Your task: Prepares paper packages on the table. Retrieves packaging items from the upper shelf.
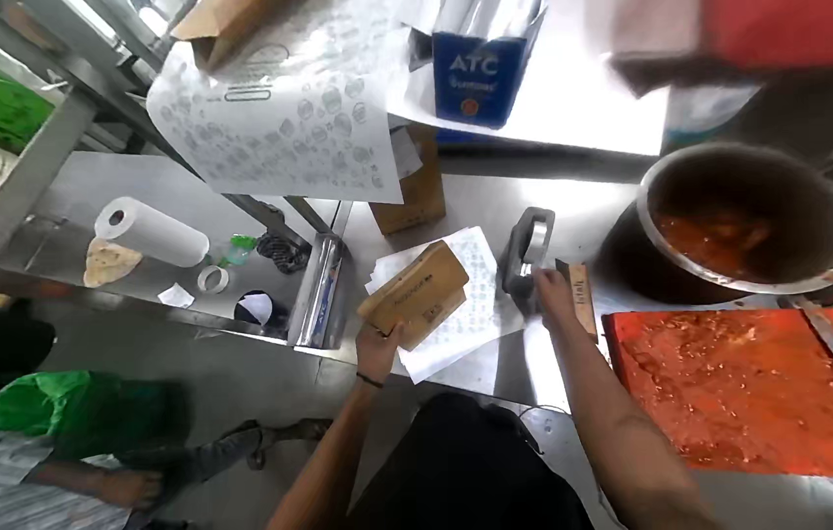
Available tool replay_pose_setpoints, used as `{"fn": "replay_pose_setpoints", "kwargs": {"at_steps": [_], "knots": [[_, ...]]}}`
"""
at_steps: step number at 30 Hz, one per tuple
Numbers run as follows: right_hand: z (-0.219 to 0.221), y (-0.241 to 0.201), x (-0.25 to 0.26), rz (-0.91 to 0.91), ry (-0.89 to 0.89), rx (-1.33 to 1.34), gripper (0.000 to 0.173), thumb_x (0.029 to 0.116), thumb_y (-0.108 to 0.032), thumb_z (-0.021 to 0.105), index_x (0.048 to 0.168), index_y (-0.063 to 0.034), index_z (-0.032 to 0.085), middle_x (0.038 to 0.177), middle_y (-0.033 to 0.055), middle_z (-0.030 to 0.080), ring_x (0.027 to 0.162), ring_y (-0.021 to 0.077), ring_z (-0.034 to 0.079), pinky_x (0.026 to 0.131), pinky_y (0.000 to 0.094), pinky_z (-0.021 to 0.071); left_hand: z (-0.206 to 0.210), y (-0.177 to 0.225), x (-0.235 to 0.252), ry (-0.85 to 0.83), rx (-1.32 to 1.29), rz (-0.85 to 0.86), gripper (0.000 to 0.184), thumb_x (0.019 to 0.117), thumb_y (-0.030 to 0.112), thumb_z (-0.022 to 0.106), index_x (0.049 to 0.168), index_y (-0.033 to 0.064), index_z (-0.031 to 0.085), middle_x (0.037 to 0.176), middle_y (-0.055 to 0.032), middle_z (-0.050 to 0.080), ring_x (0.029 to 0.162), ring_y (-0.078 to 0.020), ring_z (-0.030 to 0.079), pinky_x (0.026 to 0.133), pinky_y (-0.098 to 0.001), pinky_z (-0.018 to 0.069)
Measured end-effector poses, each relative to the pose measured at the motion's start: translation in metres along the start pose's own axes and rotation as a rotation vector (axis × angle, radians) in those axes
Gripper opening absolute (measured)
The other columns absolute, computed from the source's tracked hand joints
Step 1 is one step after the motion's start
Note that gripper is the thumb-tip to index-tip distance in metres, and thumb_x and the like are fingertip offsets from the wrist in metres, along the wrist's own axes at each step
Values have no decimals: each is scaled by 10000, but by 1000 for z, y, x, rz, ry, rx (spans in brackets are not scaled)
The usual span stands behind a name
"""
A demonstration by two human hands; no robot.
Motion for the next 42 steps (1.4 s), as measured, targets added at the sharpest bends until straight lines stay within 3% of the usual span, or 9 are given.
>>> {"fn": "replay_pose_setpoints", "kwargs": {"at_steps": [3,8,13,16,19,21,26,36,42], "knots": [[6,-2,5,42,90,61,484,1018,-414,573,1293,-16,597,1074,216,633,890,318,609,768,532,506,-4,0,-3,-2,60,-10,488,891,164,804,1290,-26,598,1131,-152,722,979,-194,735,904,-406,620],[17,-13,5,114,40,135,479,1035,-464,554,1209,-35,679,1139,187,672,1037,302,631,889,547,506,-11,0,-10,26,85,-44,522,880,185,814,1300,-23,584,1070,-152,708,891,-204,728,821,-396,629],[-6,-21,-37,-87,68,120,313,1049,-283,554,1103,-5,687,945,112,647,775,169,551,710,418,482,-49,54,-13,203,267,283,572,944,307,718,1324,-51,483,1248,-210,574,1129,-272,578,975,-421,506],[9,16,-48,47,13,228,357,1072,-294,535,1189,17,666,1044,151,681,869,212,624,784,447,524,-13,130,14,-93,611,623,427,939,354,712,1168,-6,688,1165,-238,665,1162,-413,599,1035,-575,463],[44,35,-24,248,-186,545,338,1095,-323,479,1243,-39,585,1025,73,661,849,164,680,749,360,604,71,177,55,-564,1026,738,505,966,418,668,1406,180,603,1424,-111,585,1417,-361,441,1185,-613,288],[58,29,-27,307,-369,514,309,1092,-276,462,1223,-25,587,1006,77,662,820,166,672,724,344,590,115,176,77,-808,1267,697,456,964,270,688,1373,79,620,1432,-171,574,1455,-406,390,1225,-663,160],[70,-4,-68,-82,-512,383,287,1097,-203,480,1166,24,641,1025,126,710,775,198,709,695,363,618,153,195,98,-1074,1739,428,146,950,84,652,1059,8,714,1110,-205,698,1092,-403,650,977,-625,472],[129,-29,-39,-355,-348,-70,507,987,-517,614,738,-79,667,679,68,659,643,231,655,640,507,540,154,179,111,-1052,1711,457,322,968,345,649,944,31,716,1018,-182,710,1026,-383,669,911,-632,487],[86,19,-48,-209,-330,-261,334,1024,-352,607,1012,-40,727,927,132,742,863,301,725,835,569,575,147,181,108,-1072,1688,473,263,1007,286,601,995,52,722,1020,-158,718,1028,-363,666,983,-605,449]]}}
Point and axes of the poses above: each hand's wrist, its own x-axis towards the middle knuckle, its own z-axis out of the palm, y = z × x, the point moved 3 cm from there along x, towards the middle knuckle
